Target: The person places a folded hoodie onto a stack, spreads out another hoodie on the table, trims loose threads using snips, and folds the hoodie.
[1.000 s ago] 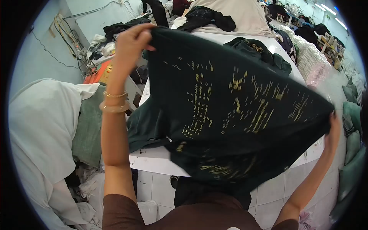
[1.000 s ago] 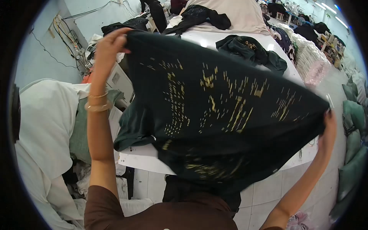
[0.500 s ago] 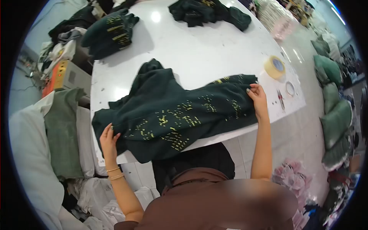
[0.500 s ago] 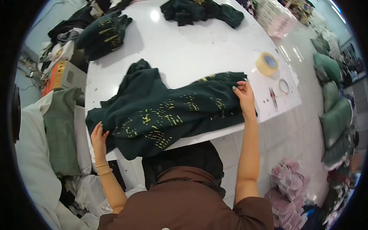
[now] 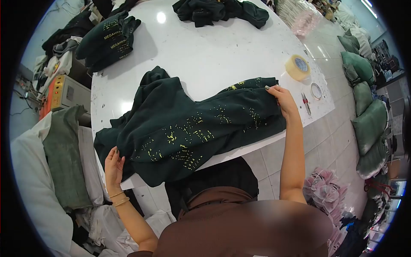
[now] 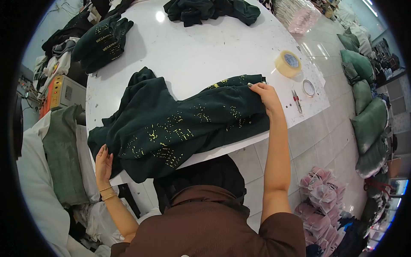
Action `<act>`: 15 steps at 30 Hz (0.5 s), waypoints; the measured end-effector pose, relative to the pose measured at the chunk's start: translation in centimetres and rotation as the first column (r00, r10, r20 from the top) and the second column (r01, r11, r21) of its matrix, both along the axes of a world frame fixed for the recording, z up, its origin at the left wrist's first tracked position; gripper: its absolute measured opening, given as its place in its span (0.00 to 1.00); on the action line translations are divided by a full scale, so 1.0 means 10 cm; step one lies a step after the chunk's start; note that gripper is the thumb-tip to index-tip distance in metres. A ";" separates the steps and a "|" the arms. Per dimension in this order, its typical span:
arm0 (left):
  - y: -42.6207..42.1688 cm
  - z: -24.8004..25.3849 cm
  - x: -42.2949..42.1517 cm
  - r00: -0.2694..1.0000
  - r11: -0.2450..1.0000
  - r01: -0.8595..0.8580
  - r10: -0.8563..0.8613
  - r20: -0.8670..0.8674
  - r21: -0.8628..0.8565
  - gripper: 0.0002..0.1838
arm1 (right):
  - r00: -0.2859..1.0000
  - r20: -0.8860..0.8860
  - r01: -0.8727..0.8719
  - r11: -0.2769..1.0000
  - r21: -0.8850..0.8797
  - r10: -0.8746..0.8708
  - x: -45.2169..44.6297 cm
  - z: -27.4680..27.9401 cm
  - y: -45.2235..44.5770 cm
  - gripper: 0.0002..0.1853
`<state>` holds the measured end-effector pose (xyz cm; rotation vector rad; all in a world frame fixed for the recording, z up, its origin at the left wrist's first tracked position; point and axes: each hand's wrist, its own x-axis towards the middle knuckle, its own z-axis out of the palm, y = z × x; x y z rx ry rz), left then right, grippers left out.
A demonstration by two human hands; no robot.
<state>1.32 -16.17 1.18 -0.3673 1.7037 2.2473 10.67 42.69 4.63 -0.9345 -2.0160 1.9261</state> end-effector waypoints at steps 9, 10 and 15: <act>0.09 0.68 -0.48 0.993 0.997 0.039 -0.047 -0.112 -0.069 0.07 | 0.937 -0.320 -0.212 0.956 -0.205 0.139 -0.28 0.60 0.27 0.11; 0.09 0.91 -0.59 0.978 0.991 0.029 -0.056 -0.201 -0.133 0.08 | 0.881 -0.442 -0.295 0.926 -0.236 0.168 -0.39 0.54 0.67 0.13; 0.30 2.42 -0.51 0.721 0.959 -0.242 0.074 -0.689 -0.150 0.11 | 0.620 -0.783 -0.275 0.946 -0.170 0.039 -0.34 2.03 1.08 0.13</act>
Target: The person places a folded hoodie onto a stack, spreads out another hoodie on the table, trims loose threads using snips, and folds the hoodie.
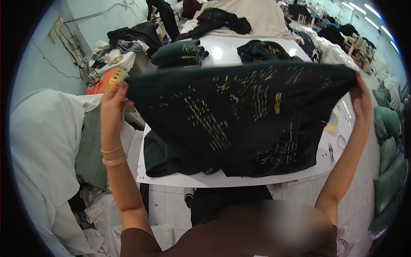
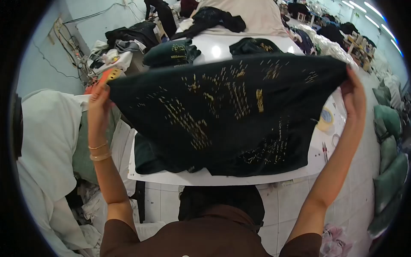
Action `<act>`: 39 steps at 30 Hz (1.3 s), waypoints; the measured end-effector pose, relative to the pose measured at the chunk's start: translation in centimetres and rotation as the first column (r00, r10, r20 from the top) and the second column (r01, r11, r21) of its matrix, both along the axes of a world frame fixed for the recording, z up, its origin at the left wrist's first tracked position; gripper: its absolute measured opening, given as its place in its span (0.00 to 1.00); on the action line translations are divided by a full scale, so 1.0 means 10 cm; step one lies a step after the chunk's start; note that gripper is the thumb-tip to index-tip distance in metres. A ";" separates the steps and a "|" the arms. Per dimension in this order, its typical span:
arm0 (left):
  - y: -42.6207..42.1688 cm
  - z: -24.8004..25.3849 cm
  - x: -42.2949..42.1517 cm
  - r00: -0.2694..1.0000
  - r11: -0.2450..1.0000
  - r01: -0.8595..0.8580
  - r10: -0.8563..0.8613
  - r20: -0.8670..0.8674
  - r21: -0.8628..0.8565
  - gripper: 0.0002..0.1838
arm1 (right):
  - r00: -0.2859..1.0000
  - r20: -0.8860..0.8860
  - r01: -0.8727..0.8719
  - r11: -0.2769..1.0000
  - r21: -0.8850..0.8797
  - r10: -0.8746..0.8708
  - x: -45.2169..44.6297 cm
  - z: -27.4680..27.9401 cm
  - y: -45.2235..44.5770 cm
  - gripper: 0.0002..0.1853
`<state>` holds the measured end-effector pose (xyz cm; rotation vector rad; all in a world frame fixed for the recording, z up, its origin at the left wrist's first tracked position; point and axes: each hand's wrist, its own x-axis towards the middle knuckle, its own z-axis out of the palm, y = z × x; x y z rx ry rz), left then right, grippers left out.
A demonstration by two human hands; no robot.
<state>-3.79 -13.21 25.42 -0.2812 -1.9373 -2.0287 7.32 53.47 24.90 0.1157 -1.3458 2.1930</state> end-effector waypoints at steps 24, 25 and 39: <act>-0.18 1.29 -0.75 0.969 0.978 -0.161 0.130 -0.208 -0.136 0.17 | 0.843 -0.045 0.487 0.724 0.488 -0.536 0.04 0.67 -0.13 0.16; -0.20 0.79 -1.28 0.978 0.941 -0.199 0.175 -0.109 -0.274 0.14 | 0.830 0.087 0.480 0.784 0.392 -0.552 -0.25 0.19 -0.20 0.14; 1.17 -2.64 0.32 0.994 0.098 0.107 -0.038 0.104 -0.989 0.38 | 0.714 0.156 -0.312 -0.110 0.944 -0.683 0.13 -2.73 -2.20 0.30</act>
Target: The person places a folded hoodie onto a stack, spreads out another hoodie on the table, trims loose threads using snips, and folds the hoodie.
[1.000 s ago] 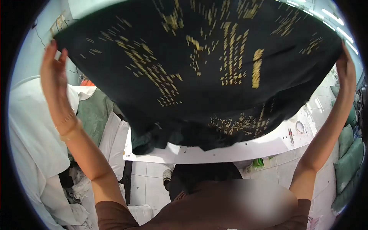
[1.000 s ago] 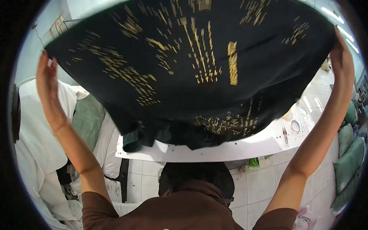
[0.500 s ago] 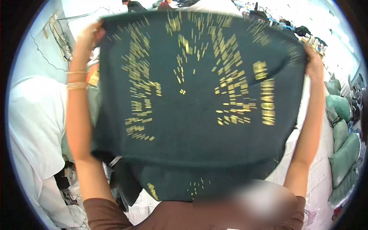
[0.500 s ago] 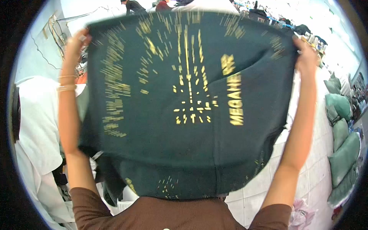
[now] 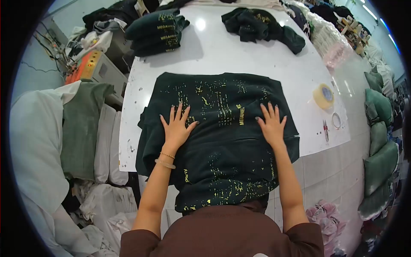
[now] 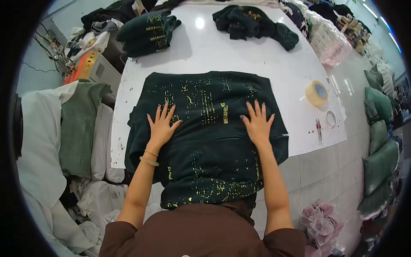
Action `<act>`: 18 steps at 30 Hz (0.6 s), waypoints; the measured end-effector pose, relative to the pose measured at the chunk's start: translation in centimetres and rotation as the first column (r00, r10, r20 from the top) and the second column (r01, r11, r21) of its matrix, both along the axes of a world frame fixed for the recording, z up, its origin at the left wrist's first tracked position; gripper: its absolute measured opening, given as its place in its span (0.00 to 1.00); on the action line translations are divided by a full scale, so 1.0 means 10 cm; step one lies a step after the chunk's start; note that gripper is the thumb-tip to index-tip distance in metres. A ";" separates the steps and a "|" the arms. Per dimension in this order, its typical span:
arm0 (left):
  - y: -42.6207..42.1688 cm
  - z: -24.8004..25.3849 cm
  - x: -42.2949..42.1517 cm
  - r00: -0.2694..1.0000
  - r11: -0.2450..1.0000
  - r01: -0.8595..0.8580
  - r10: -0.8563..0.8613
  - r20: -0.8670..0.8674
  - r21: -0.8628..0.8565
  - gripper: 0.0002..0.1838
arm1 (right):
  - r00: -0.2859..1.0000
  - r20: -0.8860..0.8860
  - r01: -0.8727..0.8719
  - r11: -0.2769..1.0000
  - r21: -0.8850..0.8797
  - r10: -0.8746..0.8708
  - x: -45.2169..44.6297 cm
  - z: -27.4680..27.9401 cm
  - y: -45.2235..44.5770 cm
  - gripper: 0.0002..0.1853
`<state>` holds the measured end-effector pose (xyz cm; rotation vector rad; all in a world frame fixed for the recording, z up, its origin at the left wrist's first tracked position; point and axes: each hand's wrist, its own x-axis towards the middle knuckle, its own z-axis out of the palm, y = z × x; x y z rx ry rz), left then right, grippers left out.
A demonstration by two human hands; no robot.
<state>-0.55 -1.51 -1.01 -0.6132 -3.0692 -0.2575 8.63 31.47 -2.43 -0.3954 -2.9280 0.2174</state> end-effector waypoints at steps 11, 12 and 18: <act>-0.56 0.58 -0.28 0.985 0.835 -0.085 0.153 -0.082 0.543 0.15 | 0.892 -0.368 0.075 0.890 -0.451 -0.262 0.07 0.40 0.63 0.17; -0.83 0.53 -0.36 0.950 0.797 -0.221 0.307 -0.062 0.562 0.15 | 0.889 -0.293 0.159 0.838 -0.522 -0.351 0.05 0.31 0.81 0.16; -1.54 0.32 -0.42 0.750 0.617 -0.619 0.280 0.600 0.486 0.16 | 0.922 0.034 0.251 0.529 -0.811 -0.385 -0.04 0.13 1.27 0.13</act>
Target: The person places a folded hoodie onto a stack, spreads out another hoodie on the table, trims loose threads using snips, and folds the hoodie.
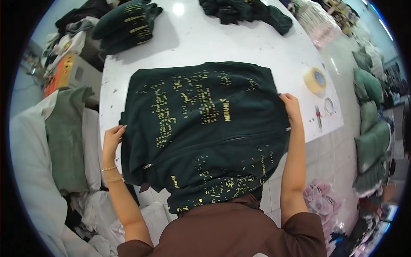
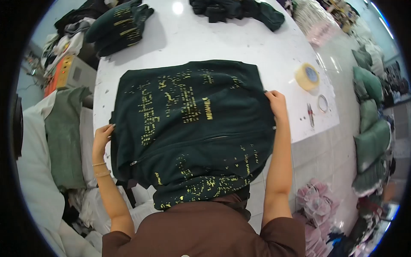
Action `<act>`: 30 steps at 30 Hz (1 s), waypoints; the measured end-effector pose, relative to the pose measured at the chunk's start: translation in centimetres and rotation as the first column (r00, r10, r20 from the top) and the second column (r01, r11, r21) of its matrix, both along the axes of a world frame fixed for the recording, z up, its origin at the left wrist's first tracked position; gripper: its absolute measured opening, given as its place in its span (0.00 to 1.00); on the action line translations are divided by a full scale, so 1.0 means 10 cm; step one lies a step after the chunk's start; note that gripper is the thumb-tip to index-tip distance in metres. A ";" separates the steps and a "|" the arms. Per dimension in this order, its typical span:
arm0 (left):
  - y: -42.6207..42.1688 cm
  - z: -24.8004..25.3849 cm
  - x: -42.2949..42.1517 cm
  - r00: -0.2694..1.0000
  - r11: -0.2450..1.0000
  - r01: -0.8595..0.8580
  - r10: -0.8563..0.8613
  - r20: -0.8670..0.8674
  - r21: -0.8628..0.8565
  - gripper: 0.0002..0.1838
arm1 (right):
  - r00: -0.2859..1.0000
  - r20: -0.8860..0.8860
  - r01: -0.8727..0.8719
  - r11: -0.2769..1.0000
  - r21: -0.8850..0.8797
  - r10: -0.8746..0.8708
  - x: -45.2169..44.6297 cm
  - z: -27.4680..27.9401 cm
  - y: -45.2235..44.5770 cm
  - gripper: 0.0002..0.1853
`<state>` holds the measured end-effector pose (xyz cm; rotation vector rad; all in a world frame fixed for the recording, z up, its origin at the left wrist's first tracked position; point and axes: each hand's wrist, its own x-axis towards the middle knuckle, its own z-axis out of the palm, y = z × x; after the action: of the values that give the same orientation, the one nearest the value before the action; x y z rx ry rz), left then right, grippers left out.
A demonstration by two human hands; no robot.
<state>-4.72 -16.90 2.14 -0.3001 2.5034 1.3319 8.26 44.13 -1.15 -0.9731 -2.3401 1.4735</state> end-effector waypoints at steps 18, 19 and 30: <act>-0.21 0.12 0.07 0.964 0.852 -0.077 -0.069 0.256 0.518 0.13 | 0.991 0.096 -0.039 0.889 -0.456 0.093 -0.14 0.43 -0.02 0.14; -0.21 0.12 0.07 0.961 0.840 -0.057 -0.101 0.259 0.540 0.14 | 0.988 0.092 -0.056 0.850 -0.524 0.122 -0.14 0.44 0.02 0.15; -0.37 -0.05 0.00 0.993 0.755 -0.019 -0.064 0.103 0.656 0.13 | 0.990 -0.065 -0.137 0.755 -0.641 0.124 -0.20 0.19 0.27 0.11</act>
<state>-4.73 -20.59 1.59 -0.1756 1.7699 2.0047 6.27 46.83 0.75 -0.9218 -1.9194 2.4246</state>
